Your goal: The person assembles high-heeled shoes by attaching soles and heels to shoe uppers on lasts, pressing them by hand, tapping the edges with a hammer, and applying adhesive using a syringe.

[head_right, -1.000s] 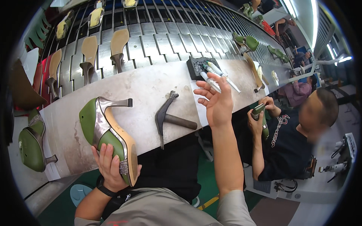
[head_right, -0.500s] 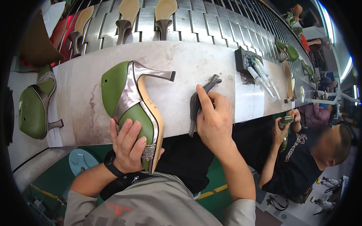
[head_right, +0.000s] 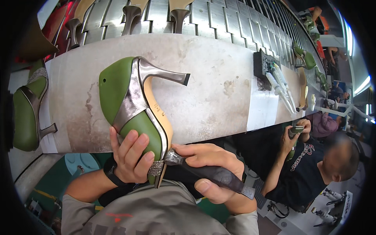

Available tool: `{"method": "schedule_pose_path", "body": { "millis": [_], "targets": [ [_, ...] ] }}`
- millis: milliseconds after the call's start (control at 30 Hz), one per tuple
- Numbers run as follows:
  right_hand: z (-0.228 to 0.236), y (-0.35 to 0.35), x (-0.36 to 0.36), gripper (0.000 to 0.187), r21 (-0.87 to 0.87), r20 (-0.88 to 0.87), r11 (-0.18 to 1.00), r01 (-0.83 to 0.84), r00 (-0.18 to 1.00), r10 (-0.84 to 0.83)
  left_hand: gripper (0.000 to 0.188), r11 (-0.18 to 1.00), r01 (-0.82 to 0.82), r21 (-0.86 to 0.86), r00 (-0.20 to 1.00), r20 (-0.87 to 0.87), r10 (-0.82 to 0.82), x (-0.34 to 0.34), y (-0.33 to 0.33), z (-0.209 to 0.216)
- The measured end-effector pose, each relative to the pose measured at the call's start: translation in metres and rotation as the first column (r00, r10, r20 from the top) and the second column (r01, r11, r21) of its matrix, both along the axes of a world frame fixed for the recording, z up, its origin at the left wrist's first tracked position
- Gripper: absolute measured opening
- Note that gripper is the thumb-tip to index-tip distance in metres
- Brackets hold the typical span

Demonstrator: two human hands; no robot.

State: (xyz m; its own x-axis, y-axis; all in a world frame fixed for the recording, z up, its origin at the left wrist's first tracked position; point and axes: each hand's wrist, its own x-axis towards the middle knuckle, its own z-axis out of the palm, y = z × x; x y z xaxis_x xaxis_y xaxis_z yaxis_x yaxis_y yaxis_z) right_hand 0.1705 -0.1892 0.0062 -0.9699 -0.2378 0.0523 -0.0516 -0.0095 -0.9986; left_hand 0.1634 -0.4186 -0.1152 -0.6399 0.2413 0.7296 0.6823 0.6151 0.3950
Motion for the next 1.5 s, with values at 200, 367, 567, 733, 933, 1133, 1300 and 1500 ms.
{"method": "schedule_pose_path", "body": {
  "millis": [200, 367, 567, 733, 933, 1133, 1300, 1500],
  "targets": [
    [0.012, -0.004, -0.013, 0.034, 0.121, -0.06, 0.991, -0.061, 0.996, 0.069, 0.033, 0.999, 0.001, 0.039, 1.0, 0.014, -0.002, 0.002, 0.003, -0.002],
    [0.037, -0.015, -0.035, 0.035, 0.368, -0.172, 0.918, -0.149, 0.959, 0.225, 0.032, 1.0, 0.016, 0.02, 1.0, -0.004, -0.016, 0.002, 0.001, -0.003],
    [0.045, -0.018, -0.038, 0.034, 0.476, -0.174, 0.869, -0.136, 0.954, 0.244, 0.03, 0.999, 0.024, 0.027, 1.0, -0.004, -0.023, 0.003, 0.001, -0.001],
    [0.017, -0.01, -0.026, 0.026, 0.039, 0.243, 0.99, 0.134, 0.96, -0.14, 0.031, 1.0, -0.006, 0.02, 1.0, 0.002, 0.005, -0.002, 0.001, 0.001],
    [0.02, -0.005, 0.0, 0.044, 0.088, 0.068, 0.953, 0.291, 0.953, -0.297, 0.03, 1.0, 0.0, 0.023, 1.0, 0.006, 0.0, -0.001, 0.0, 0.001],
    [0.032, -0.022, 0.016, 0.032, 0.084, -0.217, 0.967, 0.239, 0.952, -0.216, 0.033, 0.998, 0.017, 0.059, 1.0, 0.013, -0.018, 0.0, 0.0, 0.002],
    [0.024, -0.023, -0.009, 0.03, 0.298, -0.097, 0.953, 0.06, 0.995, -0.033, 0.038, 0.999, 0.045, 0.0, 0.998, 0.037, -0.045, 0.003, -0.012, 0.012],
    [0.01, 0.004, -0.065, 0.043, 0.787, -0.59, 0.355, 0.505, 0.783, 0.195, 0.096, 0.961, 0.134, 0.241, 0.99, 0.018, -0.142, -0.008, -0.038, 0.029]
  ]
}}
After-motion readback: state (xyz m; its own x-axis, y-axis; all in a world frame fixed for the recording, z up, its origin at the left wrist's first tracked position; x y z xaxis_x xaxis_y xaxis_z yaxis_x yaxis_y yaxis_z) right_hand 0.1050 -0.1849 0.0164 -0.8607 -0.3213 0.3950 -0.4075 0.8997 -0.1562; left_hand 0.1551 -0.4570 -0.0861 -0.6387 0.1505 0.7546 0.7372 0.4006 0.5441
